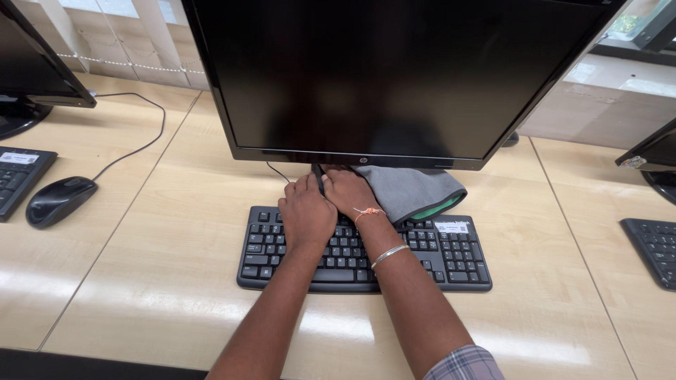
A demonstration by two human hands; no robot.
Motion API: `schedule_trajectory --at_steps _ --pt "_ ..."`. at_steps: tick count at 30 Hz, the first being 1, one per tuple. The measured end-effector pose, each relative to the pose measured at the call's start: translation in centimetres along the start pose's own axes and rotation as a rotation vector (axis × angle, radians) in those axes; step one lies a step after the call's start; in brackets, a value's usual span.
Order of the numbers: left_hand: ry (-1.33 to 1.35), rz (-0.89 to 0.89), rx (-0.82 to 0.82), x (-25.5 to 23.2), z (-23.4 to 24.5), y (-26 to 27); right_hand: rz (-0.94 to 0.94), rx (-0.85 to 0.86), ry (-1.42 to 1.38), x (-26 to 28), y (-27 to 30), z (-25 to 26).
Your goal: The person wipes a desk and a keyboard with a cloth, picks up the keyboard to wipe its sides, then wipes the screen, frame, and stand of a monitor.
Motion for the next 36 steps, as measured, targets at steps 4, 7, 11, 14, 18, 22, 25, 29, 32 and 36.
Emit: schedule_trajectory --at_steps 4,7,11,14,18,22,25,29,32,36 --pt "-0.012 0.016 0.02 0.0 0.3 0.1 0.214 0.006 -0.172 -0.4 0.3 0.9" --pt "-0.013 0.022 0.037 -0.2 0.4 0.0 0.194 0.136 -0.14 -0.6 2.4 2.3" --pt "-0.058 0.016 0.02 -0.2 0.3 0.2 0.171 0.167 -0.134 -1.2 5.7 4.7" --pt "-0.07 0.023 0.049 -0.2 0.3 0.3 0.161 0.154 -0.141 -2.1 7.2 6.5" --pt "-0.099 0.016 0.05 -0.2 0.4 0.3 0.029 0.102 -0.107 -3.2 8.4 8.1" --pt "-0.109 0.01 0.076 -0.3 0.8 0.3 -0.174 0.035 0.075 -4.1 9.1 8.9" --pt "-0.122 0.013 0.127 -0.8 1.3 0.4 -0.223 0.03 0.149 -4.7 8.8 9.0" --pt "-0.141 0.004 0.174 -1.0 1.8 0.4 -0.224 0.048 0.228 -5.9 7.6 8.3" --pt "-0.139 -0.018 0.145 -1.0 1.7 0.4 -0.121 0.033 0.22 -7.4 6.1 7.4" --pt "-0.129 -0.045 0.123 -0.9 1.5 0.3 -0.089 0.011 0.198 -8.8 4.1 6.1"
Point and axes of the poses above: each hand's wrist, its own y-axis away from the middle knuckle, its own z-axis out of the back of the hand, x = y × z, the point moved 1 cm from there along -y, towards the middle knuckle, and after that the axes turned 4 degrees about -x, right-handed, at the moved point
